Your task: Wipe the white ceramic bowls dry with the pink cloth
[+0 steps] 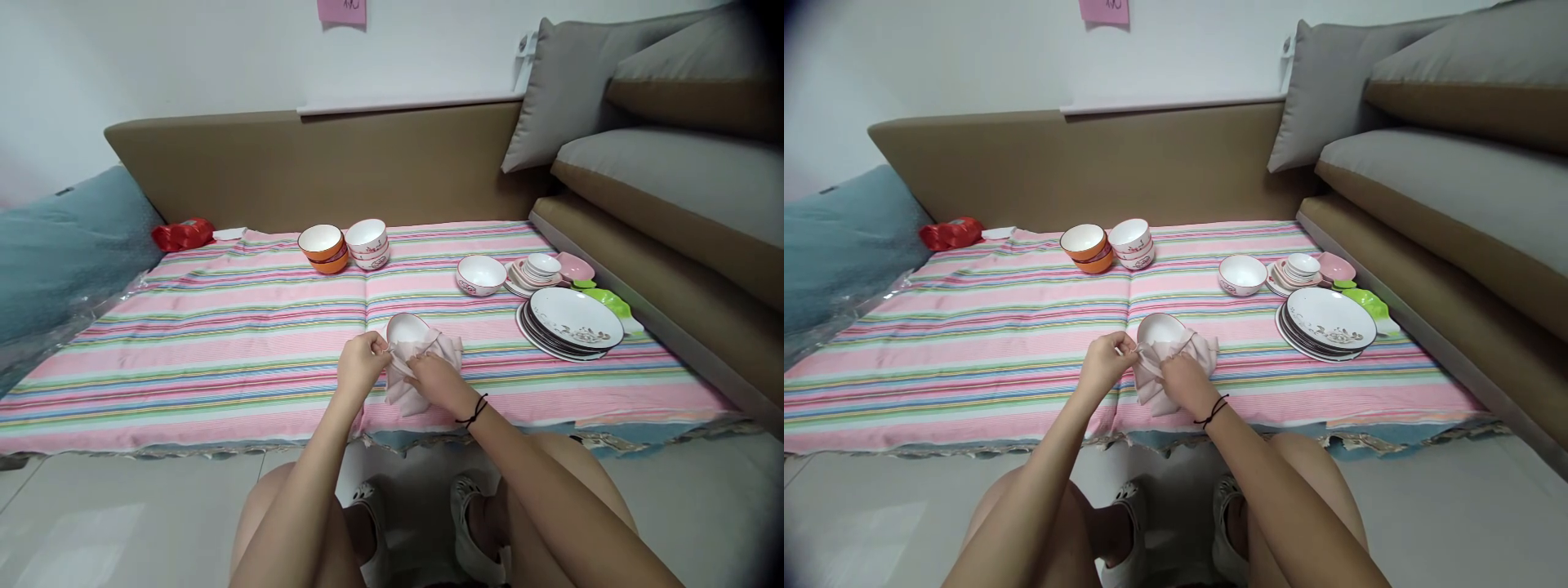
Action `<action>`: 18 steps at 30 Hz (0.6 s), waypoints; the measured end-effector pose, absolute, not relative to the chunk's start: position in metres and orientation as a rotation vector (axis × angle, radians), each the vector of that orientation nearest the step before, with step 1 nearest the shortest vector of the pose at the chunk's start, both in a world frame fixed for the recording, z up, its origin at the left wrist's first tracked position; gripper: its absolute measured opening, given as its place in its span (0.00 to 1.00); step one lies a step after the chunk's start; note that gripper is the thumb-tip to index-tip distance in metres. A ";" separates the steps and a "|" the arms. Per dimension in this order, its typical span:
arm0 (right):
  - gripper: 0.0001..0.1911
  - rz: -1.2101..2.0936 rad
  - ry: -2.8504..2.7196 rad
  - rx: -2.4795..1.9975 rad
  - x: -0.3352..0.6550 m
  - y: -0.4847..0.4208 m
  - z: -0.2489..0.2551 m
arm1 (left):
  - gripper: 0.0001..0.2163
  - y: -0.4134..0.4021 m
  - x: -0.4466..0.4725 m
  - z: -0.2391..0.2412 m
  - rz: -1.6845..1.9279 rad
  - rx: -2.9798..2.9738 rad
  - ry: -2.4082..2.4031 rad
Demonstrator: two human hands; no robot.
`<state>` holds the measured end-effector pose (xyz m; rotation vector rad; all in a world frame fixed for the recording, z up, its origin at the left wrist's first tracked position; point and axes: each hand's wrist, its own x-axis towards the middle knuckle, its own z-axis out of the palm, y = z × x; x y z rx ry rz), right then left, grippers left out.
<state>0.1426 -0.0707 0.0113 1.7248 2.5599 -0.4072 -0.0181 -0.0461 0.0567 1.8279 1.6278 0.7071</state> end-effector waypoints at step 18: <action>0.12 -0.384 2.558 1.705 0.141 -0.071 0.013 | 0.02 -0.046 -0.026 0.062 0.554 1.821 1.722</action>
